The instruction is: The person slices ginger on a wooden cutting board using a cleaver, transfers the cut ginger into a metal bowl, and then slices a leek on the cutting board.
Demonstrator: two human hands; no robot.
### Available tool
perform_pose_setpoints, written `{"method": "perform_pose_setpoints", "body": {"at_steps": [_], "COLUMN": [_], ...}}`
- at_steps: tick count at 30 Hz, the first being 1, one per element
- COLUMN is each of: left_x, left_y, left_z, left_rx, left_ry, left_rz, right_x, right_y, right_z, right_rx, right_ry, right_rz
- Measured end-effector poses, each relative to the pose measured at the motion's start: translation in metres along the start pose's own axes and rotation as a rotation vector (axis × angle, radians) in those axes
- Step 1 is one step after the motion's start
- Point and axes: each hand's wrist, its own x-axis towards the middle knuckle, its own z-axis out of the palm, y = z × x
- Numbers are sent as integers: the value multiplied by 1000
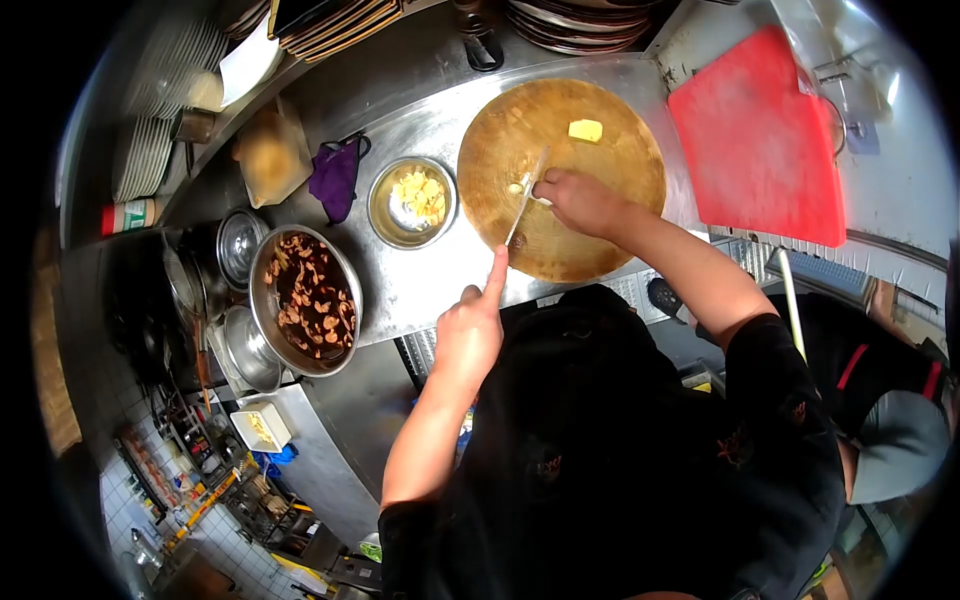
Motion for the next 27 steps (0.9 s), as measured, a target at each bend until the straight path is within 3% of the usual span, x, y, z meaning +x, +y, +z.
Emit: {"method": "perform_pose_setpoints", "body": {"at_steps": [5,12,16,24,27], "left_x": [22,1,19,2,18], "left_y": [-6,1,-6,-1,-5], "left_z": [32,2,27,-1,25], "left_rx": [24,-11,-9,-27,-6], "left_ry": [35,-11,28,-26,14], "left_rz": [9,-1,27,26,38], "right_x": [1,-3,-2,-4,-5], "right_y": [3,2,3,10,8], "right_z": [0,-1,0,4,3], "right_rx": [14,-84,-78,-89,-88], "right_ry": [0,5,14,12,36], "right_rz": [2,-28,-7,-31,-41]}}
